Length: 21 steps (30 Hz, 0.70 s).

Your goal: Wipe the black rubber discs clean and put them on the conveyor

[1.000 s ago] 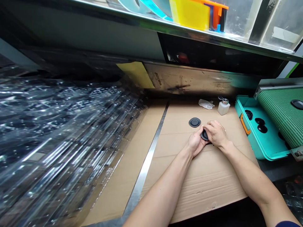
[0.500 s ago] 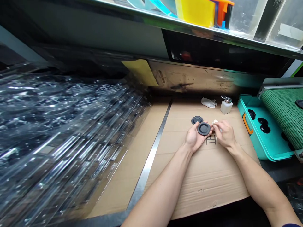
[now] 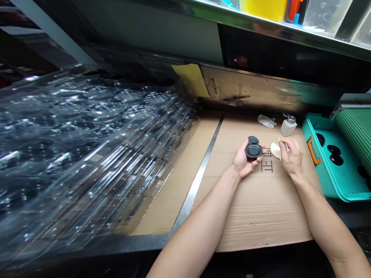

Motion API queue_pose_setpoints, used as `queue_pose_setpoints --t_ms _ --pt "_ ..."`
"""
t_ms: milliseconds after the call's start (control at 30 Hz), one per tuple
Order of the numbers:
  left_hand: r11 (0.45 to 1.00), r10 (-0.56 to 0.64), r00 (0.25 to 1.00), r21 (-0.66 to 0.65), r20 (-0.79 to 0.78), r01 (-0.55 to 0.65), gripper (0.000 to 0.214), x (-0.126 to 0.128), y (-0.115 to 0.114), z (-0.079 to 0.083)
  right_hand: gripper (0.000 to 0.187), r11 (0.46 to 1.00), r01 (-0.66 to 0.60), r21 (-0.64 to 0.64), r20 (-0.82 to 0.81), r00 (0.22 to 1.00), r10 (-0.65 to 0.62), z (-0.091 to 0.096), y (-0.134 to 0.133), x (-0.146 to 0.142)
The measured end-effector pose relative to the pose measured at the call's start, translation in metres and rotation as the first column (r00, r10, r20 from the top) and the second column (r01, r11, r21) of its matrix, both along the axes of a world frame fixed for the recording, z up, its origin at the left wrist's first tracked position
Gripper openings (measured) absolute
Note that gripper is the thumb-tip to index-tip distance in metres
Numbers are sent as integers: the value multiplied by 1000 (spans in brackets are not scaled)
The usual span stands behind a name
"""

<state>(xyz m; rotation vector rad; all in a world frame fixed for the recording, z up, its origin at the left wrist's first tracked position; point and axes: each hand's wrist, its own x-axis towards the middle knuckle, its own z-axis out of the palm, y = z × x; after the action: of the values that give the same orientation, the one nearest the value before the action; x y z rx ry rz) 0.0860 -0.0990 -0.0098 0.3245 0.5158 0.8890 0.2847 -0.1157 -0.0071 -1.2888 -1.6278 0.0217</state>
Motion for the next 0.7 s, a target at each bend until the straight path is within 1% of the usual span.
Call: queue_pose_setpoints --t_ms 100,167,267,367,467,567,633,700 --pt "999 9 996 33 -92 -6 72 6 -1 -4 22 999 -47 -2 14 999 47 6 -5 -6" --pt "997 14 993 78 -117 -5 72 11 -2 -7 21 994 -105 -17 32 994 105 10 -11 -14" --pt "992 16 995 128 -96 -3 70 16 -3 -10 17 982 -176 -62 66 981 180 11 -20 -26" --pt "989 24 998 146 -54 -16 66 20 -5 -12 14 968 -217 -127 113 966 232 6 -24 -34" --pt "989 48 997 146 -60 -39 60 24 -9 -12 15 965 -210 -159 177 955 238 -2 -24 -37" --pt "985 83 990 160 -116 -64 59 29 -12 -12 20 976 -144 -162 240 954 180 -7 -22 -38" --pt "983 119 979 157 -164 -93 60 32 -14 -12 22 980 -122 -159 251 955 159 -8 -21 -39" --pt "981 161 965 137 -207 -135 59 33 -14 -12 22 976 -136 -168 229 958 173 -8 -20 -41"
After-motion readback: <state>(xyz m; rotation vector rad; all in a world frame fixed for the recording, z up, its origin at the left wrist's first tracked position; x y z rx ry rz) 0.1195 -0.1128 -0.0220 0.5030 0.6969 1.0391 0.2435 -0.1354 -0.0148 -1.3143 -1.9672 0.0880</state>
